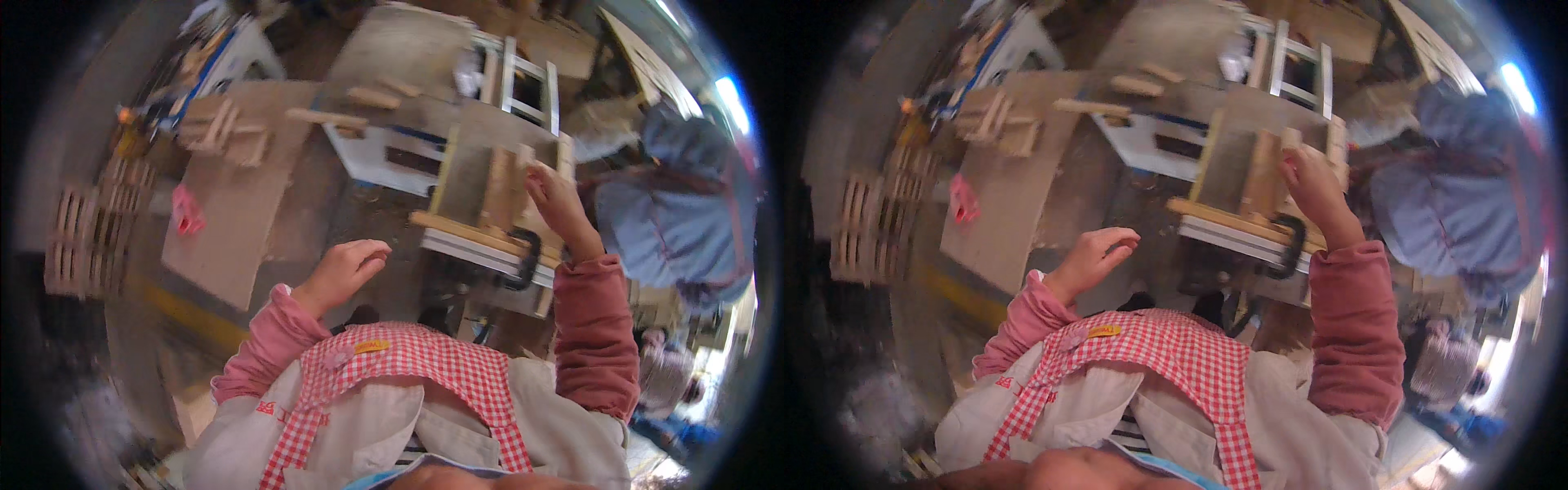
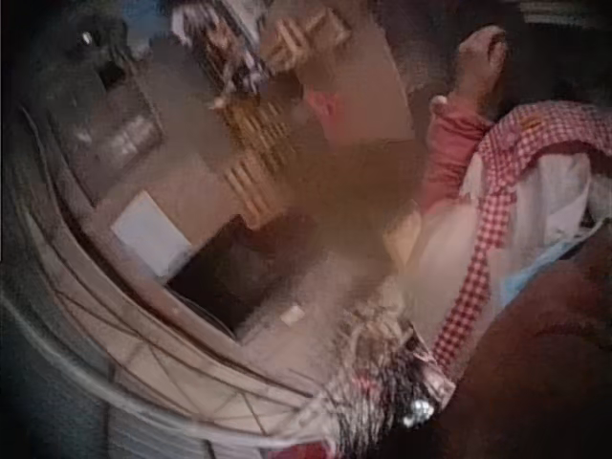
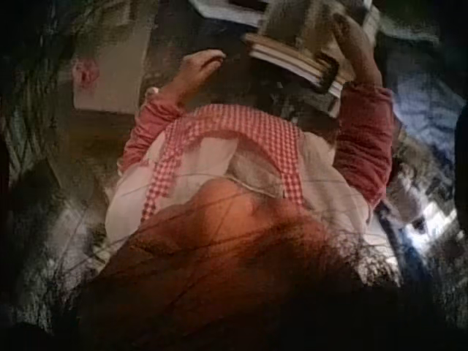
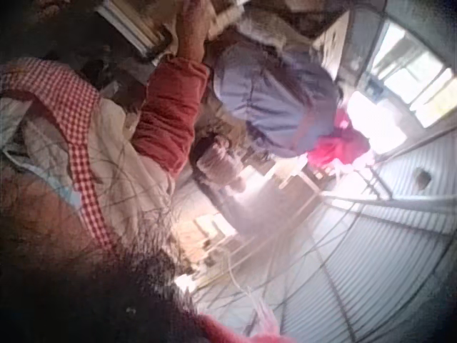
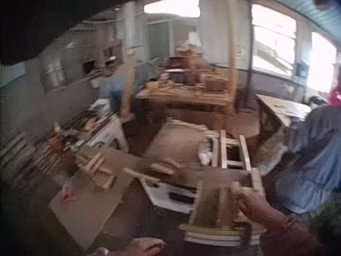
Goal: The person assembles small wooden slats into a slatted block by hand, repeatedly picking up pieces, aligning them, and stacking them on a workbench. The person also handles a thin wooden dowel and a rubber band, inserting the dowel into the block and securing it with the band.
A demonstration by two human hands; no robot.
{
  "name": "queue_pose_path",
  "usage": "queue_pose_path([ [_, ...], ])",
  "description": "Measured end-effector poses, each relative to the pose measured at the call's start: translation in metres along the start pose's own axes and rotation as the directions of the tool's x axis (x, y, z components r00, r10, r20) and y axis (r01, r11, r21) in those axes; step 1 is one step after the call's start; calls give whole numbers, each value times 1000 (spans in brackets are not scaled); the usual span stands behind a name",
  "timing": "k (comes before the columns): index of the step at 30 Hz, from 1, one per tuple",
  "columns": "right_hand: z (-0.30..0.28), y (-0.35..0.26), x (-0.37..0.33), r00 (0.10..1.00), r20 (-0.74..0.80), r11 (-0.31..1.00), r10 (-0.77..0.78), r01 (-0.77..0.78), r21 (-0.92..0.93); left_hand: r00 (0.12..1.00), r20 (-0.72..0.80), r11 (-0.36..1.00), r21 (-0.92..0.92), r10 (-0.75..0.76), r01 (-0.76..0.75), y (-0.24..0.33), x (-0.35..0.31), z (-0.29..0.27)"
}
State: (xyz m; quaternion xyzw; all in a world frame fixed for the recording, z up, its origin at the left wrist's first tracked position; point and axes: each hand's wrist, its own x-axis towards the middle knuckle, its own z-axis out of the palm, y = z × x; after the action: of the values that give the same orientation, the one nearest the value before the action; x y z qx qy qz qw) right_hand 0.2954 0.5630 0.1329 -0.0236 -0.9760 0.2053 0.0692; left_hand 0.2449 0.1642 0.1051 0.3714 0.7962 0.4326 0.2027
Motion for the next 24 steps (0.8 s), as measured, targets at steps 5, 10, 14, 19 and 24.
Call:
queue_pose_path([
  [5, 97, -67, 80, 998, 69, 998, -1, -3, 63, 978, -135, 987, -5, -161, 162, -64, -98, -53],
  [10, 153, -103, 141, 990, 139, 1000, 0, -2, 14, 927, -241, 957, -89, -288, 275, -109, -140, -72],
  [14, 177, -114, 193, 996, 76, 996, -43, 49, -79, 882, -289, 928, -149, -372, 343, -124, -138, -91],
  [19, 194, -105, 262, 990, 132, 993, 48, -33, -115, 852, -296, 900, -78, -431, 428, -137, -114, -123],
  [24, 221, -87, 302, 986, 163, 990, 31, -7, -143, 722, -405, 806, -71, -561, 588, -185, -92, -150],
])
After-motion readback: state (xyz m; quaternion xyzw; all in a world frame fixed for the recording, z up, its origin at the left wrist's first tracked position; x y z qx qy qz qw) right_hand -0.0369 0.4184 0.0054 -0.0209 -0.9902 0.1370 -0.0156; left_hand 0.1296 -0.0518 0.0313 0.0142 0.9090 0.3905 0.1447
